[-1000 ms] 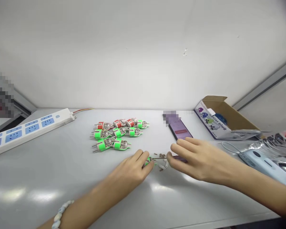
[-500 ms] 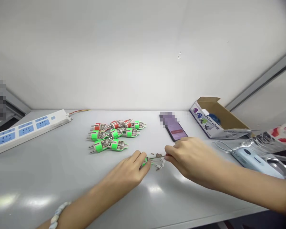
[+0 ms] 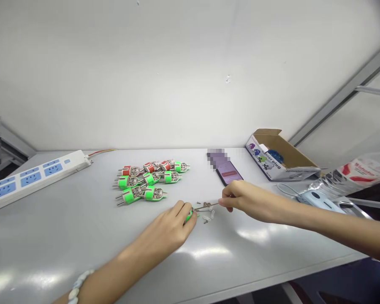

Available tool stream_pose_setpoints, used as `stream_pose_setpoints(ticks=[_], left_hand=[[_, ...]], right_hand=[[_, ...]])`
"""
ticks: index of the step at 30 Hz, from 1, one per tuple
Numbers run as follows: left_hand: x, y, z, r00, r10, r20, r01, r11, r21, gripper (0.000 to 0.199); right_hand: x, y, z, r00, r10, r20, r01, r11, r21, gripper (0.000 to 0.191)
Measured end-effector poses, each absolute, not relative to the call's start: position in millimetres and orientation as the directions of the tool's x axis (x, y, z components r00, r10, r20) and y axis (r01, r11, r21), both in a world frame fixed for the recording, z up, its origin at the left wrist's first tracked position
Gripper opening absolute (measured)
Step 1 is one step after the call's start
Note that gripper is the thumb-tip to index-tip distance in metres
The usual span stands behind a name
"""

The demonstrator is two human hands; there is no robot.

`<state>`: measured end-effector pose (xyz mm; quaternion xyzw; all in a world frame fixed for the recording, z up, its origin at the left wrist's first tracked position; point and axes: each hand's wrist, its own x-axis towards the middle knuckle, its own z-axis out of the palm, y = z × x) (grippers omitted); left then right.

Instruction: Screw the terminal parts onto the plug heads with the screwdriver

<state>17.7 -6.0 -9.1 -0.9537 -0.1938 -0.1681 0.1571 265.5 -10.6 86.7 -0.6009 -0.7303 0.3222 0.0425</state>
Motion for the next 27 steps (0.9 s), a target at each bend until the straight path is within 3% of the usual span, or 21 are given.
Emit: stream_pose_setpoints(ticks=[9, 13, 17, 21, 24, 27], left_hand=[[14.3, -6.9, -6.9, 0.879, 0.335, 0.34, 0.421, -0.881, -0.218, 0.037], [13.3, -5.3, -10.0, 0.874, 0.342, 0.344, 0.422, -0.886, -0.192, 0.038], [12.4, -4.6, -9.0, 0.871, 0.366, 0.329, 0.432, -0.888, -0.157, 0.038], [12.0, -5.0, -5.0, 0.87, 0.409, 0.275, 0.449, -0.889, -0.097, 0.036], [12.5, -4.4, -4.7, 0.855, 0.455, 0.249, 0.485, -0.871, -0.074, 0.039], [11.9, -2.7, -5.1, 0.838, 0.484, 0.252, 0.507, -0.861, -0.03, 0.035]], right_hand=[[275.2, -7.3, 74.3, -0.182, 0.789, -0.586, 0.751, -0.274, -0.601, 0.036], [277.3, -8.8, 70.3, -0.159, 0.798, -0.582, 0.724, -0.306, -0.618, 0.033], [276.6, -14.2, 64.9, -0.175, 0.893, -0.414, 0.615, -0.23, -0.755, 0.014], [269.8, -17.4, 60.5, -0.295, 0.933, -0.206, 0.435, -0.061, -0.898, 0.018], [262.1, -14.0, 61.2, -0.302, 0.953, 0.003, 0.38, 0.124, -0.917, 0.016], [255.7, -5.9, 61.6, -0.189, 0.957, 0.219, 0.348, 0.274, -0.897, 0.013]])
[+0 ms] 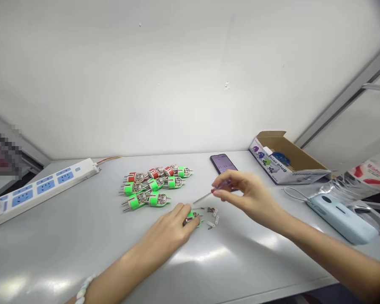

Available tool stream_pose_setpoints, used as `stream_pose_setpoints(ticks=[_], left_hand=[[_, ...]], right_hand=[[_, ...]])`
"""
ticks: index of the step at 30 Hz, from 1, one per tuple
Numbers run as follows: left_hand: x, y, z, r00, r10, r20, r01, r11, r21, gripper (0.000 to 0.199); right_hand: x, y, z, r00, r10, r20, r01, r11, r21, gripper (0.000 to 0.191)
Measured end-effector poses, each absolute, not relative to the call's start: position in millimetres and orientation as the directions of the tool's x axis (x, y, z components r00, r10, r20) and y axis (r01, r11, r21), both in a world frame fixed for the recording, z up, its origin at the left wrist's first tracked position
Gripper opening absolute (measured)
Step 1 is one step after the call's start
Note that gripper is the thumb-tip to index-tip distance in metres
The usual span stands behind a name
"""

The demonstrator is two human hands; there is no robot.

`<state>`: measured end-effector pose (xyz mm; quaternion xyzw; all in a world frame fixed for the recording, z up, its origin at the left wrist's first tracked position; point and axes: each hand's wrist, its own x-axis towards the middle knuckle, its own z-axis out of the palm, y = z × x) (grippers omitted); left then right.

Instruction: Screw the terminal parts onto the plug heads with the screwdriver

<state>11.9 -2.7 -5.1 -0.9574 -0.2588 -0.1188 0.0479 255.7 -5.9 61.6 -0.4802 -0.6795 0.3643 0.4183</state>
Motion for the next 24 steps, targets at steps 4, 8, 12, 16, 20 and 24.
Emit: stream_pose_setpoints(ticks=[4, 8, 12, 16, 20, 24], left_hand=[[6.5, 1.8, -3.6, 0.81, 0.547, 0.211, 0.525, -0.837, 0.154, 0.031], [-0.4, 7.5, -2.9, 0.805, 0.563, 0.186, 0.504, -0.815, 0.287, 0.029], [-3.3, 9.8, -4.6, 0.802, 0.57, 0.178, 0.497, -0.802, 0.33, 0.029], [-5.2, 9.8, -9.9, 0.8, 0.569, 0.192, 0.493, -0.805, 0.331, 0.036], [-6.9, 9.4, -12.8, 0.796, 0.573, 0.195, 0.503, -0.805, 0.316, 0.037], [-4.6, 8.2, -9.8, 0.802, 0.569, 0.183, 0.513, -0.812, 0.278, 0.036]], right_hand=[[250.7, 7.0, 47.5, -0.057, 0.92, 0.388, 0.335, 0.384, -0.861, 0.014], [250.0, 15.7, 20.8, -0.057, 0.901, 0.43, 0.332, 0.423, -0.843, 0.017], [253.1, 17.1, 4.3, -0.113, 0.92, 0.376, 0.293, 0.393, -0.872, 0.017], [255.3, 14.1, 2.9, -0.183, 0.922, 0.341, 0.265, 0.38, -0.886, 0.017], [254.3, 11.1, 4.8, -0.245, 0.915, 0.321, 0.243, 0.378, -0.893, 0.02], [254.0, 9.1, 4.4, -0.28, 0.913, 0.295, 0.23, 0.363, -0.903, 0.021]])
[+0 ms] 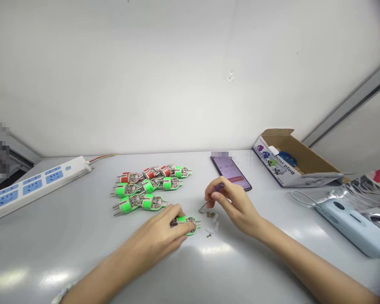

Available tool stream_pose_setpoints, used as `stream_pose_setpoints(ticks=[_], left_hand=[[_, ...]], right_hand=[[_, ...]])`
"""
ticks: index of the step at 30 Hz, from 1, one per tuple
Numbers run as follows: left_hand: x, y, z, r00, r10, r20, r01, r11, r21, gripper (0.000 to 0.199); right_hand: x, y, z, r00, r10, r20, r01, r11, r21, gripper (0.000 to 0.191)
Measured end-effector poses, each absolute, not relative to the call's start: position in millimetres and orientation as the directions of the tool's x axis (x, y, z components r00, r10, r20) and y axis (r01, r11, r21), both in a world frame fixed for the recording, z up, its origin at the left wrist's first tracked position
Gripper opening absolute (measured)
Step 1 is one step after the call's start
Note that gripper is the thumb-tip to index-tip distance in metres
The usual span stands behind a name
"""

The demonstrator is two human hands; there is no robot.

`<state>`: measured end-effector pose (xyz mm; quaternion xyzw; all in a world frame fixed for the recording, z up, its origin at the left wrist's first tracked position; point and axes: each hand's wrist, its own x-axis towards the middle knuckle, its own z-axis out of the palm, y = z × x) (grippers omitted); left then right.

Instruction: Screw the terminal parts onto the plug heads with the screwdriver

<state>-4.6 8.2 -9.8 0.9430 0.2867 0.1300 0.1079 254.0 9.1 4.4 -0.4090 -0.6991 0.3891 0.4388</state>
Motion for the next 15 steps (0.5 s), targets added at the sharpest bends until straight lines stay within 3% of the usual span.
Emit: stream_pose_setpoints(ticks=[6, 11, 15], left_hand=[[0.4, 7.1, -8.5, 0.785, 0.573, 0.235, 0.528, -0.818, 0.228, 0.039], [-1.1, 10.1, -5.7, 0.782, 0.586, 0.214, 0.497, -0.792, 0.353, 0.031], [-2.9, 11.2, -2.7, 0.77, 0.611, 0.186, 0.491, -0.752, 0.44, 0.027]], right_hand=[[254.4, 7.4, 6.7, -0.247, 0.92, 0.304, 0.197, 0.355, -0.914, 0.023], [252.1, 3.4, 14.2, -0.131, 0.932, 0.338, 0.06, 0.348, -0.936, 0.024], [250.9, 0.3, 16.1, -0.087, 0.957, 0.275, -0.088, 0.268, -0.96, 0.023]])
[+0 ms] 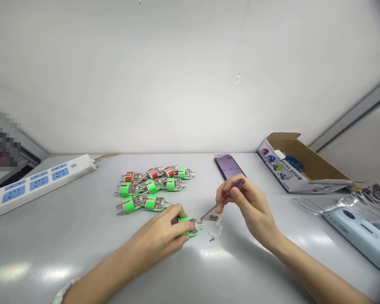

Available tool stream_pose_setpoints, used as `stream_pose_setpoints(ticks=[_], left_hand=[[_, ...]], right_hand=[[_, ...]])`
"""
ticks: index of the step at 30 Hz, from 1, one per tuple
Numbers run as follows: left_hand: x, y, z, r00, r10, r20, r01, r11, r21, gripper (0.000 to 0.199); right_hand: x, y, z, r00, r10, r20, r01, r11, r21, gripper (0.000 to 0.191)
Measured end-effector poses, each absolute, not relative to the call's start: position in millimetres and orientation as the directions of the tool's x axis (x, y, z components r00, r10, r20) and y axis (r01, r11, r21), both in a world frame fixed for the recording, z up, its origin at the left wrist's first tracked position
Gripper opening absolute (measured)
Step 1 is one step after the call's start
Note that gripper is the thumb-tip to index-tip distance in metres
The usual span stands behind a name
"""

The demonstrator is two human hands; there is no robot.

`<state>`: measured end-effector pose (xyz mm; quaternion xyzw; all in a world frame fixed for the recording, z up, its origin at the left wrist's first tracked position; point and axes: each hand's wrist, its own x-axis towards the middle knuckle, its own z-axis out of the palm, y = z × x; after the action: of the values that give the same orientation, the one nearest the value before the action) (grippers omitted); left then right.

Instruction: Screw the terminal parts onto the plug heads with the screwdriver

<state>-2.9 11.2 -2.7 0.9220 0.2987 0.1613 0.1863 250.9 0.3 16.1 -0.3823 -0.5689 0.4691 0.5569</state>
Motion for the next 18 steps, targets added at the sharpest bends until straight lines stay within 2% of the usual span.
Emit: stream_pose_setpoints(ticks=[5, 18], left_hand=[[-2.6, 10.6, 0.6, 0.756, 0.634, 0.16, 0.484, -0.707, 0.516, 0.025], [-4.5, 10.4, -0.3, 0.757, 0.629, 0.178, 0.426, -0.681, 0.596, 0.023]], right_hand=[[249.5, -0.8, 12.1, -0.113, 0.971, 0.209, -0.196, 0.185, -0.963, 0.024], [249.0, -2.4, 10.7, -0.126, 0.97, 0.208, -0.202, 0.18, -0.963, 0.023]])
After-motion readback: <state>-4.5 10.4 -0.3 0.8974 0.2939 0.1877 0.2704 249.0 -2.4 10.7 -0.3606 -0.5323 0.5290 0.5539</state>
